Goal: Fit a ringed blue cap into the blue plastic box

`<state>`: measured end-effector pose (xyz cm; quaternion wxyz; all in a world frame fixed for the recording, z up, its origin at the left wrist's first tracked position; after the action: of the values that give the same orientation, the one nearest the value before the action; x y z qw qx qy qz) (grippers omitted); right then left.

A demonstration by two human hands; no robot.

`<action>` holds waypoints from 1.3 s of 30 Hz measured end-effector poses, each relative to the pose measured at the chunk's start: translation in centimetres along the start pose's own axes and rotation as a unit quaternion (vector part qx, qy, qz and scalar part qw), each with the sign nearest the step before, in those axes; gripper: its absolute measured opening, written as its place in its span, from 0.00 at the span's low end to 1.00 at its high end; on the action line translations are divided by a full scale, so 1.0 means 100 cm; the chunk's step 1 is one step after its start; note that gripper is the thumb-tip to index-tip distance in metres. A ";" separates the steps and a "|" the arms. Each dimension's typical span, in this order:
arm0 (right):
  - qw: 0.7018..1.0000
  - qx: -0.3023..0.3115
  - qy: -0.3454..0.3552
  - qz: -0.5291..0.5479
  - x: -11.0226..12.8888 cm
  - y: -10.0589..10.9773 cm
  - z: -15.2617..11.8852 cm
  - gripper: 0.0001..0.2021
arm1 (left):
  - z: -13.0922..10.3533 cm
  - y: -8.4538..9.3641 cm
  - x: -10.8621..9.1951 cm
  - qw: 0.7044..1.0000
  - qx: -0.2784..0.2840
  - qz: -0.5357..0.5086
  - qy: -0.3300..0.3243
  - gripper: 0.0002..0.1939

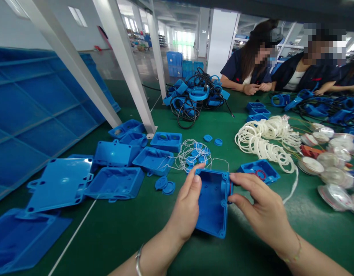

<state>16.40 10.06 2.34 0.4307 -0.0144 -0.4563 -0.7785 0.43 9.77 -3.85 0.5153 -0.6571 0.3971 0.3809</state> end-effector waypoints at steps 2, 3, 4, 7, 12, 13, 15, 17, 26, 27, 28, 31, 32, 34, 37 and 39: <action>0.999 0.006 -0.042 0.009 -0.006 -0.001 -0.001 0.17 | -0.002 0.000 -0.004 0.999 -0.003 0.033 -0.026 0.21; 0.998 0.011 -0.062 0.012 -0.008 -0.002 -0.001 0.17 | -0.003 -0.001 -0.006 0.998 -0.004 0.046 -0.036 0.21; 0.997 0.017 -0.078 0.012 -0.011 -0.003 -0.001 0.17 | -0.004 -0.001 -0.007 0.998 -0.004 0.055 -0.042 0.21; 0.995 0.027 -0.100 0.000 -0.014 -0.004 -0.001 0.16 | -0.003 -0.001 -0.006 0.997 -0.005 0.067 -0.047 0.21; 0.998 0.033 -0.048 -0.009 -0.008 -0.006 0.001 0.14 | 0.003 -0.001 0.002 1.000 -0.004 0.028 -0.005 0.21; 0.999 0.029 -0.029 -0.010 -0.005 -0.005 0.001 0.14 | 0.004 -0.001 0.003 1.000 -0.003 0.013 0.001 0.21; 1.000 0.021 0.008 -0.009 0.001 -0.003 0.001 0.14 | 0.005 -0.002 0.005 1.000 -0.007 -0.021 0.017 0.21; 0.999 0.016 0.031 -0.003 0.004 -0.002 0.002 0.13 | 0.006 -0.002 0.008 0.997 -0.016 -0.060 0.045 0.21; 0.991 0.075 0.102 0.048 0.011 -0.005 0.003 0.13 | 0.000 -0.003 0.030 0.950 -0.010 -0.172 0.261 0.22; 0.990 0.083 0.104 0.052 0.011 -0.006 0.002 0.13 | 0.000 -0.003 0.030 0.948 -0.004 -0.172 0.267 0.22; 0.990 0.086 0.103 0.053 0.010 -0.006 0.003 0.12 | 0.001 -0.003 0.029 0.950 -0.001 -0.171 0.261 0.22; 0.994 0.068 0.077 0.041 0.005 -0.005 0.004 0.12 | 0.003 -0.001 0.020 0.968 -0.017 -0.163 0.192 0.23; 0.995 0.059 0.066 0.036 0.003 -0.004 0.005 0.12 | 0.003 0.000 0.016 0.973 -0.025 -0.159 0.164 0.23; 0.998 0.042 0.043 0.032 -0.001 -0.004 0.005 0.13 | 0.002 -0.001 0.011 0.981 -0.030 -0.150 0.122 0.24; 0.999 0.025 0.022 0.039 -0.003 -0.002 0.005 0.14 | -0.001 -0.003 0.007 0.989 -0.021 -0.122 0.084 0.24; 0.999 0.017 0.015 0.043 -0.004 -0.001 0.004 0.14 | -0.002 -0.003 0.006 0.991 -0.015 -0.107 0.074 0.24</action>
<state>16.41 10.58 2.32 0.4705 -0.0147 -0.4620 -0.7516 0.99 9.51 -4.24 0.5125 -0.7295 0.3561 0.2801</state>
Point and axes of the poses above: each hand's wrist, its own z-axis towards the middle knuckle, its own y-axis out of the back of the hand, x = y × z, the point moved 8 cm from there along z, towards the middle knuckle, and after that the axes turned 10 degrees about -z, right-handed, at the moved point
